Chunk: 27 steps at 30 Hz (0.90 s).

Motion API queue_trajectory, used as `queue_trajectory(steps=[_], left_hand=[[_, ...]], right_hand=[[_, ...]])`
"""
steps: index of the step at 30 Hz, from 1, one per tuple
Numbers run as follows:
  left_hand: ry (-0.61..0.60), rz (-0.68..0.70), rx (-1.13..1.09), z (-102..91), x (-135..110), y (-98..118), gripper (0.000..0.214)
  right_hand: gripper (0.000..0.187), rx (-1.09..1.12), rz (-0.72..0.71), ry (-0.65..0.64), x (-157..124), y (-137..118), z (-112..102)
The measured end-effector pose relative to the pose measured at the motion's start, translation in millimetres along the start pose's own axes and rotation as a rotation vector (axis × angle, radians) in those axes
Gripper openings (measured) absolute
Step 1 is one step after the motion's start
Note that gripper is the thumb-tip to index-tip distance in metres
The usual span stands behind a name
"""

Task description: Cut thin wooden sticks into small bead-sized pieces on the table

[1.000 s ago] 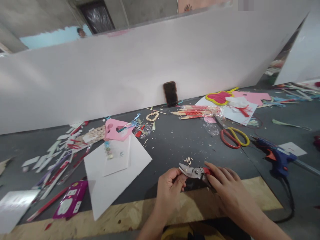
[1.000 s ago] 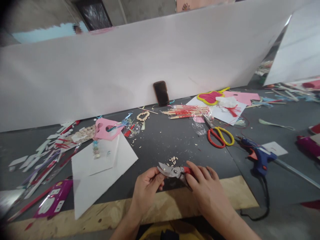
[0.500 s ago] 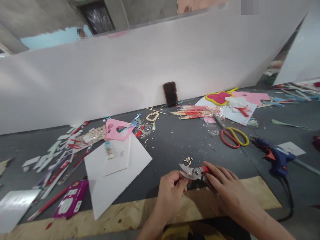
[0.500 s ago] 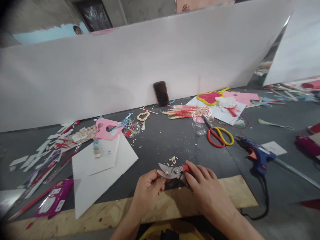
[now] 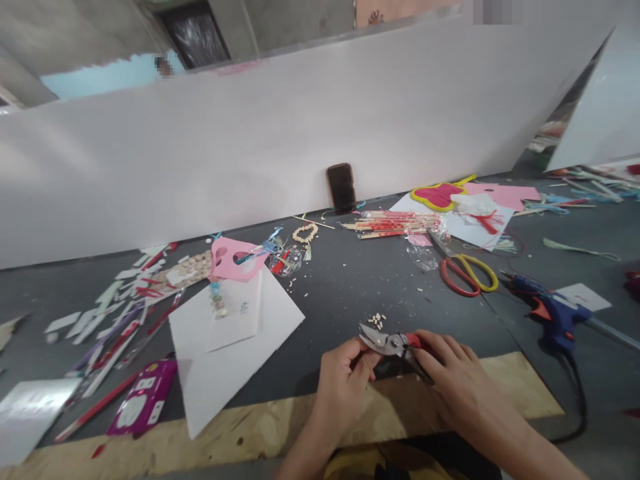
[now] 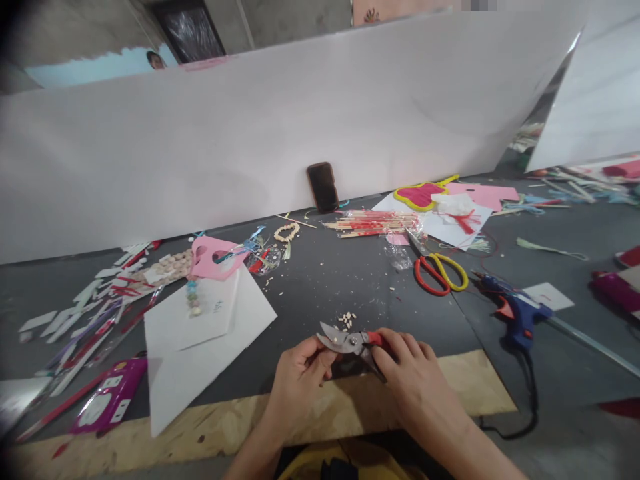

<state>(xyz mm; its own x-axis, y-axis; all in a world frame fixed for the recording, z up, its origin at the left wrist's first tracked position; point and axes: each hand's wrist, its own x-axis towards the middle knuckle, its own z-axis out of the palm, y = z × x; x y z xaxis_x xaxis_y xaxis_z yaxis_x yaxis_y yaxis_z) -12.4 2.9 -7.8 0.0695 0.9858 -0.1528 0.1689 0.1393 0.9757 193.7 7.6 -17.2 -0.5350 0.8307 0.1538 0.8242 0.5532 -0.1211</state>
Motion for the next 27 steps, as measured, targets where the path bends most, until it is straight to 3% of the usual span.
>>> queue_trajectory(steps=[11,17,27], left_hand=[[-0.005,0.017,0.023,-0.3,-0.9,2.5,0.035],[-0.034,-0.017,-0.05,-0.9,0.2,2.6,0.034],[-0.026,0.015,0.029,0.2,-0.8,0.3,0.037]], right_hand=[[0.05,-0.053,-0.074,0.077,2.6,-1.0,3.2],[0.054,0.002,-0.052,0.038,0.1,0.0,4.9],[0.059,0.076,-0.01,-0.039,-2.0,0.1,3.5]])
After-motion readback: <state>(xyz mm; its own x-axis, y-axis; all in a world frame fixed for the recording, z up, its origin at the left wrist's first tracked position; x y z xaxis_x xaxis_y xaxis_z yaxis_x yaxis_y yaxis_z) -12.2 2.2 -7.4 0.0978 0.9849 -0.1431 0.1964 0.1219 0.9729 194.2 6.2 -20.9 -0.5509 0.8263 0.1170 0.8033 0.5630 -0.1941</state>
